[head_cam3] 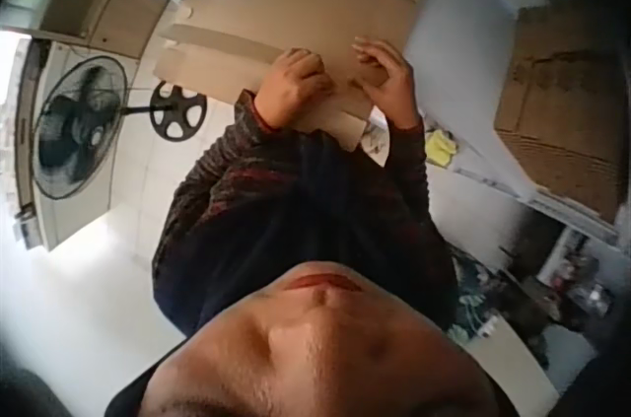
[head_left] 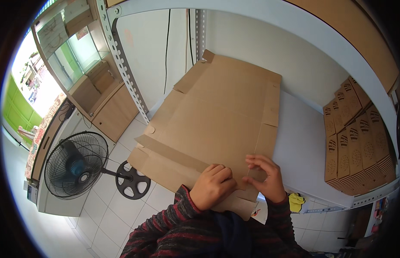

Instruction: The person assembles flat cardboard boxes by folding the flaps and securing the tabs into slots. They handle multiple boxes one at a time, folding the sides and locking the corners to form a three-dimensional container. The person then stacks the completed boxes on a nearby shelf.

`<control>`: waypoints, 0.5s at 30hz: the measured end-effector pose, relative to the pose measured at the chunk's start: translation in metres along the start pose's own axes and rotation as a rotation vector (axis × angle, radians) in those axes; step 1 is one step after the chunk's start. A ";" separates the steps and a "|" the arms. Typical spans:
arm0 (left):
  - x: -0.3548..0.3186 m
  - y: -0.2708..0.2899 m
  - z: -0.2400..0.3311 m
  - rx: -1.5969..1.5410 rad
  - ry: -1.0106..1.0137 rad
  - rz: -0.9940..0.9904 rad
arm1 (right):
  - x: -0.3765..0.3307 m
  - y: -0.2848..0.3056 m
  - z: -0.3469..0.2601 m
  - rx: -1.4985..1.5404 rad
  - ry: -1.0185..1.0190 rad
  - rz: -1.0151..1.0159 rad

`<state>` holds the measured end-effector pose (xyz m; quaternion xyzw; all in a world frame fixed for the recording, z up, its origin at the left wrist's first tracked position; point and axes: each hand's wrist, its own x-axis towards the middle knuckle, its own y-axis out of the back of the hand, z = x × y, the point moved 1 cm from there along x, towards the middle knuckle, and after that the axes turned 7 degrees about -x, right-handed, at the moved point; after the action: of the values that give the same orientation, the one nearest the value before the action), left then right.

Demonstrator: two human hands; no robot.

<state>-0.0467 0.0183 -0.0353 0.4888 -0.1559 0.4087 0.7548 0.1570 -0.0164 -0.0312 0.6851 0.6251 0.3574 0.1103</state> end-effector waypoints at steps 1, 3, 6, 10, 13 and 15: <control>0.000 0.002 0.000 0.004 0.006 -0.008 | 0.000 0.002 0.000 -0.002 -0.021 0.040; 0.000 0.007 0.002 0.021 0.040 0.008 | 0.000 0.010 0.011 -0.113 -0.013 0.225; 0.002 0.018 0.007 0.057 0.120 0.049 | -0.004 0.024 0.029 -0.270 -0.129 0.403; 0.002 0.021 0.005 0.043 0.126 -0.035 | -0.011 0.029 0.049 -0.206 -0.274 0.386; 0.003 0.010 0.004 0.005 -0.059 -0.166 | -0.008 0.022 0.047 -0.017 -0.280 0.421; 0.005 0.005 0.002 0.024 -0.177 -0.219 | -0.008 0.021 0.048 0.035 -0.286 0.423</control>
<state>-0.0470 0.0197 -0.0276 0.5459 -0.1627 0.2809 0.7724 0.2043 -0.0136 -0.0561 0.8459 0.4520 0.2612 0.1087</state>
